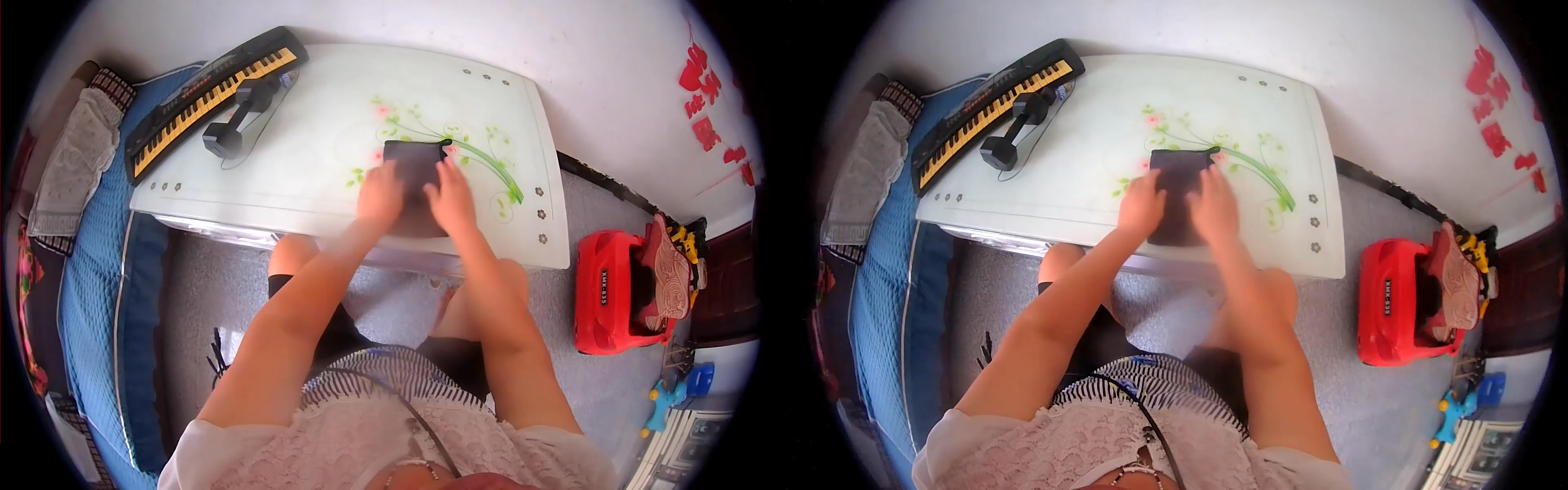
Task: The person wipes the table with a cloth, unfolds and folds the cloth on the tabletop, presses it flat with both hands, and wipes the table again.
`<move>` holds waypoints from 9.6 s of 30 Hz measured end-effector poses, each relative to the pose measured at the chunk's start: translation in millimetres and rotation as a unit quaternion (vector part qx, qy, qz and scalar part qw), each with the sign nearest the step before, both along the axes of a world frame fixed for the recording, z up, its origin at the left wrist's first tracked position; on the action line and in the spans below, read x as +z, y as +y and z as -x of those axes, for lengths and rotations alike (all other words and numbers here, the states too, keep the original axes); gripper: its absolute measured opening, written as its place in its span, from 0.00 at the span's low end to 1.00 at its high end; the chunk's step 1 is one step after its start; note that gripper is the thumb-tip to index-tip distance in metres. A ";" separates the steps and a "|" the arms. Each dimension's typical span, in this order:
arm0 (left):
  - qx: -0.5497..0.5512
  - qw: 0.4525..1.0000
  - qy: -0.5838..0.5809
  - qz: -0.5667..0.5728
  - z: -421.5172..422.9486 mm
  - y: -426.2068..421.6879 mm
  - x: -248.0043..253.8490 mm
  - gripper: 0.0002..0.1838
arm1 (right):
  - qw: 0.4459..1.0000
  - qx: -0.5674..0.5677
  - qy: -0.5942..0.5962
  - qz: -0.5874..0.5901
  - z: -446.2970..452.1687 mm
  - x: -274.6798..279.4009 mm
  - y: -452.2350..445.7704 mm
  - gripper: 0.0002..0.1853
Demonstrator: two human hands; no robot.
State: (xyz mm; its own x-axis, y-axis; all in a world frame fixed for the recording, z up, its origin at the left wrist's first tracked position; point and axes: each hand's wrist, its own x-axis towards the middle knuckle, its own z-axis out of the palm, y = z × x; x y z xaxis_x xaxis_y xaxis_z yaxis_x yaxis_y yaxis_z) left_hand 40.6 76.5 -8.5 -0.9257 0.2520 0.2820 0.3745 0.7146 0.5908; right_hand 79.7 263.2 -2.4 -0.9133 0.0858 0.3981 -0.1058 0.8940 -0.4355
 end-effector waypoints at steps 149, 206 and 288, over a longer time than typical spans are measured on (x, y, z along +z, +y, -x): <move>0.030 0.963 0.009 0.268 10.4 -69.5 2.2 0.34 | 0.980 -0.055 -0.093 -0.165 -21.4 10.2 -34.2 0.28; 0.040 0.981 0.024 0.189 7.0 -74.6 1.8 0.30 | 0.952 -0.183 -0.006 -0.247 -20.4 7.6 65.4 0.15; 0.051 0.985 0.040 0.162 11.7 -76.2 -12.0 0.28 | 0.984 0.026 0.017 -0.177 -41.5 7.1 -74.2 0.19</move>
State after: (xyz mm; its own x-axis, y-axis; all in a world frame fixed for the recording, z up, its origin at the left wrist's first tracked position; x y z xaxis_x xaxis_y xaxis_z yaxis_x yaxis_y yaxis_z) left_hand 28.9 0.3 -20.5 -0.9287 0.2484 0.2752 0.3277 0.8972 0.2961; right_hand 121.2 189.0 4.7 -0.8985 -0.1097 0.4251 -0.1639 0.9821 -0.0930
